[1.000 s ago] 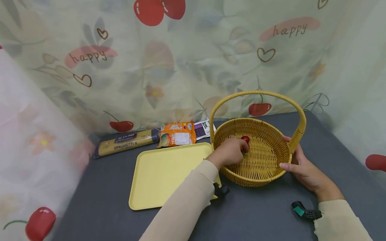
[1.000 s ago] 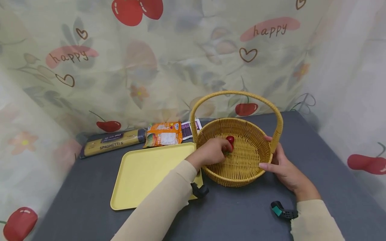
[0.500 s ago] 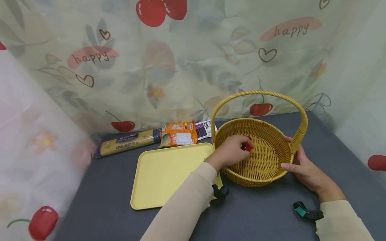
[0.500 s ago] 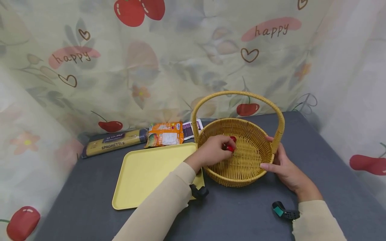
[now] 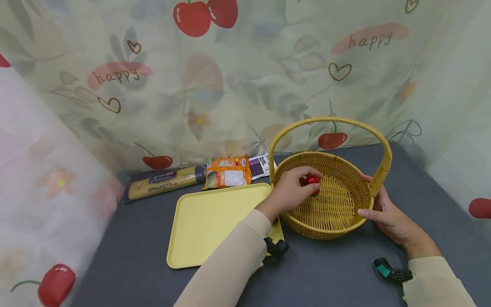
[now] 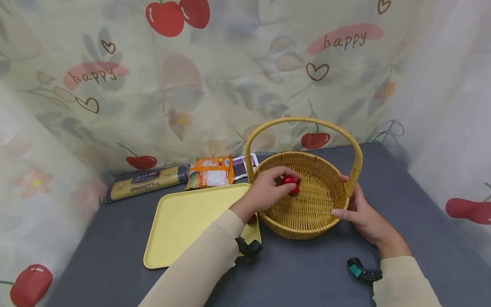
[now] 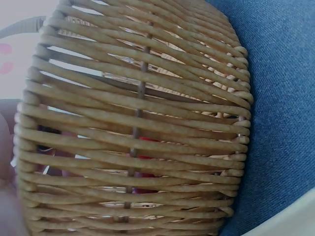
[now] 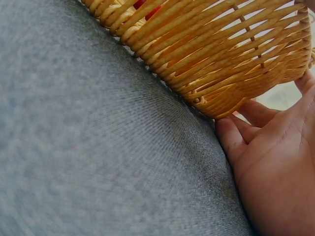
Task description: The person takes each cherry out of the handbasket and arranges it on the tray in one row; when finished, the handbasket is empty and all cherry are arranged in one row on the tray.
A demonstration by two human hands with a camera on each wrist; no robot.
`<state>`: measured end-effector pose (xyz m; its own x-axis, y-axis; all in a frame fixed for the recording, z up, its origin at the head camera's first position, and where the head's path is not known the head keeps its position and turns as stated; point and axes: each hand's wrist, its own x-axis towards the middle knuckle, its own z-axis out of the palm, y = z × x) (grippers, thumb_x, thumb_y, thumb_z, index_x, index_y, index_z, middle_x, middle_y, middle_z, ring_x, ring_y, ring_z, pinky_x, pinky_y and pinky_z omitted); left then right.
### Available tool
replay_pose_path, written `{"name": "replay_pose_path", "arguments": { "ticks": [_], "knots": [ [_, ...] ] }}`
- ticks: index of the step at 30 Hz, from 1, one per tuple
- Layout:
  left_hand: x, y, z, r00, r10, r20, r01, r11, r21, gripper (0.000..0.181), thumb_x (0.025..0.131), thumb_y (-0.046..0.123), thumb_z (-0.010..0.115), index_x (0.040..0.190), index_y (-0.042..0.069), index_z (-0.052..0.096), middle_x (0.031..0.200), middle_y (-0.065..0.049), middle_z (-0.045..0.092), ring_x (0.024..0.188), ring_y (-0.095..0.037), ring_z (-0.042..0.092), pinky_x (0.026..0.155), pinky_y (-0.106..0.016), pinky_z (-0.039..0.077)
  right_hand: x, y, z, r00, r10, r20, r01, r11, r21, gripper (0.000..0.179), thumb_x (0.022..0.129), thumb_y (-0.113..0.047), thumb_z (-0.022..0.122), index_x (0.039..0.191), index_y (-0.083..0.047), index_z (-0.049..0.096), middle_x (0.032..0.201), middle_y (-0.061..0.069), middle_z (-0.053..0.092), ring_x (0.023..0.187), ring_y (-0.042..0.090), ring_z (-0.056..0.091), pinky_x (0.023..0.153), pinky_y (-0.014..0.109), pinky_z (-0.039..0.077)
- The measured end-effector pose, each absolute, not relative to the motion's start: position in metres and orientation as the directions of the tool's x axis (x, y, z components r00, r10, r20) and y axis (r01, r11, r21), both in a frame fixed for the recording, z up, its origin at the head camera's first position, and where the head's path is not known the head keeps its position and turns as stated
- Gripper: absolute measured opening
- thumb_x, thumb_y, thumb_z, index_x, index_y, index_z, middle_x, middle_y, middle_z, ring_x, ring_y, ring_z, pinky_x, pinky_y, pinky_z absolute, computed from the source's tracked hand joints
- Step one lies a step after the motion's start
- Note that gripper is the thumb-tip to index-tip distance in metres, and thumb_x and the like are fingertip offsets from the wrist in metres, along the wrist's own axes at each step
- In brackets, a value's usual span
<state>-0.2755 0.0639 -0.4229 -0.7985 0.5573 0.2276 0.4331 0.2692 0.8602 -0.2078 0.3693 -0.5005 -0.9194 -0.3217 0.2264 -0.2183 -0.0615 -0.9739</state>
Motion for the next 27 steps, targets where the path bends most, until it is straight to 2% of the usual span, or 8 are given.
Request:
{"name": "replay_pose_path", "arguments": {
  "ticks": [12, 21, 27],
  "knots": [
    [-0.267, 0.03, -0.408, -0.836, 0.479, 0.268, 0.381, 0.153, 0.912, 0.023, 0.103, 0.014, 0.079, 0.126, 0.011, 0.076, 0.113, 0.007, 0.071, 0.092, -0.015, 0.067, 0.08, -0.029, 0.057, -0.207, 0.368, -0.499, -0.914, -0.328, 0.24, -0.233, -0.063, -0.971, 0.09, 0.102, 0.012, 0.058, 0.171, -0.023, 0.01, 0.169, 0.018, 0.004, 0.146, 0.016, 0.032, 0.103, 0.019, 0.036],
    [-0.254, -0.013, -0.405, -0.845, 0.454, 0.283, 0.366, 0.104, 0.925, 0.025, 0.103, 0.016, 0.08, 0.125, 0.007, 0.075, 0.119, -0.001, 0.072, 0.101, -0.021, 0.071, 0.085, -0.035, 0.059, -0.207, 0.368, -0.5, -0.911, -0.324, 0.256, -0.247, -0.069, -0.967, 0.09, 0.102, 0.014, 0.056, 0.171, -0.022, 0.011, 0.168, 0.019, 0.007, 0.145, 0.015, 0.038, 0.104, 0.019, 0.038],
    [-0.244, -0.042, -0.411, -0.871, 0.425, 0.246, 0.331, 0.139, 0.933, 0.024, 0.102, 0.015, 0.081, 0.125, 0.011, 0.074, 0.119, -0.003, 0.072, 0.103, -0.022, 0.073, 0.082, -0.037, 0.06, -0.207, 0.368, -0.501, -0.913, -0.324, 0.248, -0.243, -0.058, -0.968, 0.091, 0.102, 0.014, 0.056, 0.172, -0.022, 0.009, 0.168, 0.019, 0.007, 0.144, 0.013, 0.041, 0.105, 0.018, 0.038]
  ]
}}
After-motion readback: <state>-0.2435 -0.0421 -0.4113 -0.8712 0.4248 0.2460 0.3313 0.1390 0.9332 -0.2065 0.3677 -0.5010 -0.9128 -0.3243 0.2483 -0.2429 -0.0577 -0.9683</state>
